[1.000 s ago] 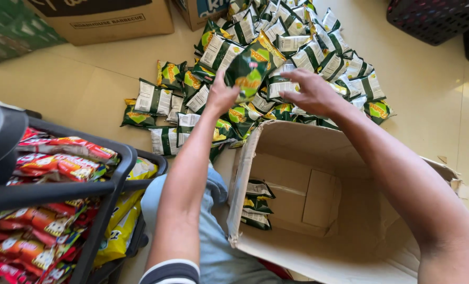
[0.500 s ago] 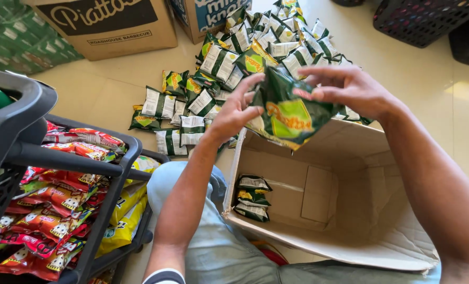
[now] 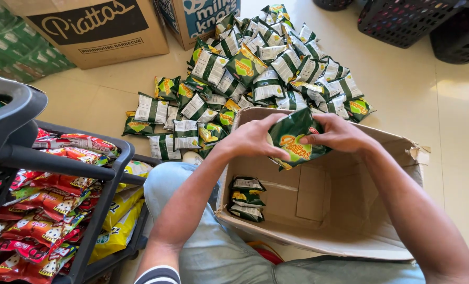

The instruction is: Packing individual bags of snacks into a cardboard box.

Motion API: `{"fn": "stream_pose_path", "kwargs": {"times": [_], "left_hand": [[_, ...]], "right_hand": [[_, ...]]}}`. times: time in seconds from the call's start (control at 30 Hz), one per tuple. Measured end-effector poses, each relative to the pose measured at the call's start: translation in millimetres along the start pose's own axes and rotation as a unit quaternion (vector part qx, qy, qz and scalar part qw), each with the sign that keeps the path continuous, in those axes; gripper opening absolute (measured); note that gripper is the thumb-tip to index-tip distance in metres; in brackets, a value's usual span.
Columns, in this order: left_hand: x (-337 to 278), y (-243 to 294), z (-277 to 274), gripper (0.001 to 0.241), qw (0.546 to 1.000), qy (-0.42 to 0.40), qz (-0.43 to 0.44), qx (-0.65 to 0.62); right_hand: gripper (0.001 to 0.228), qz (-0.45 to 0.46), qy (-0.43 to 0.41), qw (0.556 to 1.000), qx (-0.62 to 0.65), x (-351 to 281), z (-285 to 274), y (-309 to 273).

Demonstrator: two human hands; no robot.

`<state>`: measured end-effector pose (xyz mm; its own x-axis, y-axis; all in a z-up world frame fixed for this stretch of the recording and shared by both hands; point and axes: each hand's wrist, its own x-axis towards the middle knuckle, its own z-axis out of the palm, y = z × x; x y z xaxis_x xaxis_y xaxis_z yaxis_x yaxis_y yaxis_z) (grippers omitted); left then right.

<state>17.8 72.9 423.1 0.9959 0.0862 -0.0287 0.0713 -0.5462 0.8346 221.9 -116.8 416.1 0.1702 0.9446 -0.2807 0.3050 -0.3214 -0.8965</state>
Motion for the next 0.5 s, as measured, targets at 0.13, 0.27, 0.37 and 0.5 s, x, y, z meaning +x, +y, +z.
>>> {"fn": "stream_pose_path", "kwargs": {"times": [0.13,0.27,0.37,0.5], "left_hand": [[17,-27,29,0.086,0.992,0.004,-0.038,0.122],[27,-44,45,0.062,0.98,-0.031,-0.033,0.194],[30,-49,53,0.058,0.971,-0.059,-0.036,0.228],[39,-70,78,0.053,0.953,-0.122,-0.047,0.272]], "right_hand": [[0.035,0.017,0.0,0.998,0.057,6,4,54],[0.041,0.036,-0.032,0.991,0.125,12,10,78],[0.058,0.029,-0.05,0.994,0.097,11,12,63],[0.082,0.041,-0.065,0.981,0.179,11,10,64]]}}
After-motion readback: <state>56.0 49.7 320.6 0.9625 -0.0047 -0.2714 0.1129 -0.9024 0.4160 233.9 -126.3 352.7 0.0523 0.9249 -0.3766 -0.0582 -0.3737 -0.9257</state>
